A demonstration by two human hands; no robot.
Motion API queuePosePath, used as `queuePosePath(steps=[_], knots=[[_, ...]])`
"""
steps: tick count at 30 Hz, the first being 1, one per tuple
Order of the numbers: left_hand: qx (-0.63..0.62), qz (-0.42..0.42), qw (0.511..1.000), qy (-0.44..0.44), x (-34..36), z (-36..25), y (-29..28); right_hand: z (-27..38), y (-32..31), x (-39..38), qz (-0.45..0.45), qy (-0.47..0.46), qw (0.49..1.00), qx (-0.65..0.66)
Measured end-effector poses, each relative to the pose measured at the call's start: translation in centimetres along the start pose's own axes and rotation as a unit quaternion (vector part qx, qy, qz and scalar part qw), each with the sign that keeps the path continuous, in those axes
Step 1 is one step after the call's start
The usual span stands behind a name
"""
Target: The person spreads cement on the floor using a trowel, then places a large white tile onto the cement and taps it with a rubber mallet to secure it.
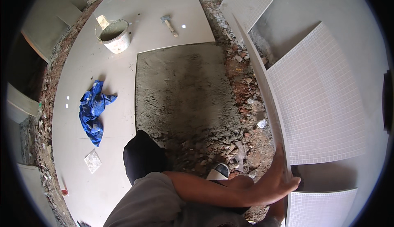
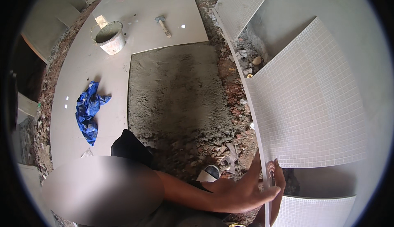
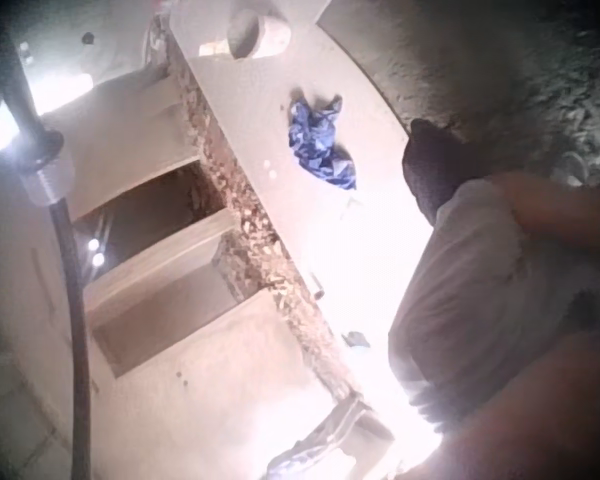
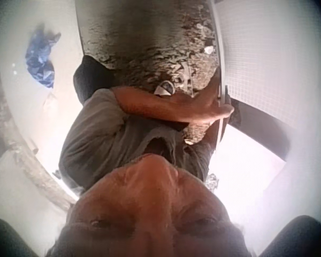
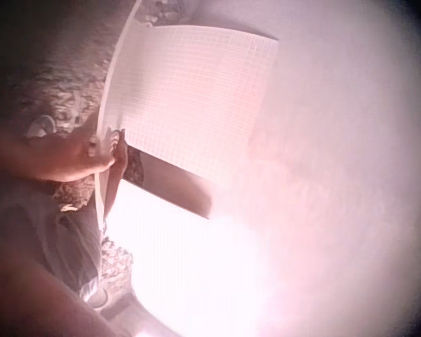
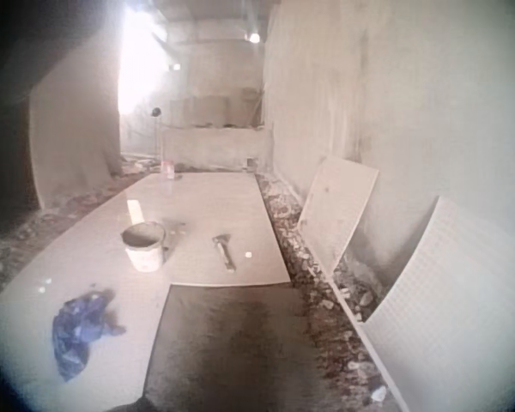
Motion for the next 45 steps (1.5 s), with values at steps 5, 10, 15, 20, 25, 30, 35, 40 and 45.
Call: queuePosePath(steps=[5,10,15,20,25,30,35,40,45], knots=[[-0.133,0.02,0.977,-0.164,-0.7,-3.3,-1.9,-1.1,0.9,3.0,0.031,0.02,0.999,0.009],[-0.098,-0.014,0.987,-0.127,-1.1,-4.7,-2.4,-1.4,0.9,6.9,0.061,0.013,0.998,0.013],[-0.104,-0.073,0.986,-0.103,-1.1,-3.3,-2.4,-2.2,0.1,12.1,0.03,-0.042,0.998,-0.031],[-0.028,-0.102,0.978,-0.18,-1.2,-4.4,-2.9,-3.2,-0.5,13.6,-0.079,-0.146,0.969,-0.184],[-0.001,-0.138,0.973,-0.186,-0.5,-6.8,-4.4,-3.2,0.6,13.0,-0.09,-0.14,0.961,-0.222],[0.034,-0.174,0.976,-0.125,-0.2,-8.3,-6.4,-2.9,1.6,13.5,-0.105,-0.11,0.965,-0.216],[0.111,-0.176,0.974,-0.089,-1.4,-10.2,-8.9,-2.3,3.0,12.8,-0.103,-0.058,0.978,-0.169],[0.287,-0.142,0.946,0.046,-4.6,-14.7,-12.8,3.4,7.3,8.2,-0.057,-0.113,0.983,-0.136],[0.265,-0.323,0.9,0.125,-9.9,-20.1,-20.3,12.9,12.6,5.7,-0.101,-0.192,0.976,0.005]])
Point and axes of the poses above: each hand's wrist, its own x-axis towards the middle knuckle, its own y-axis out of the palm, z = x × y, the point moved 4 cm from there along x, towards the middle knuckle, and after that the axes turned 1 degree about x, right-handed, at the moved point
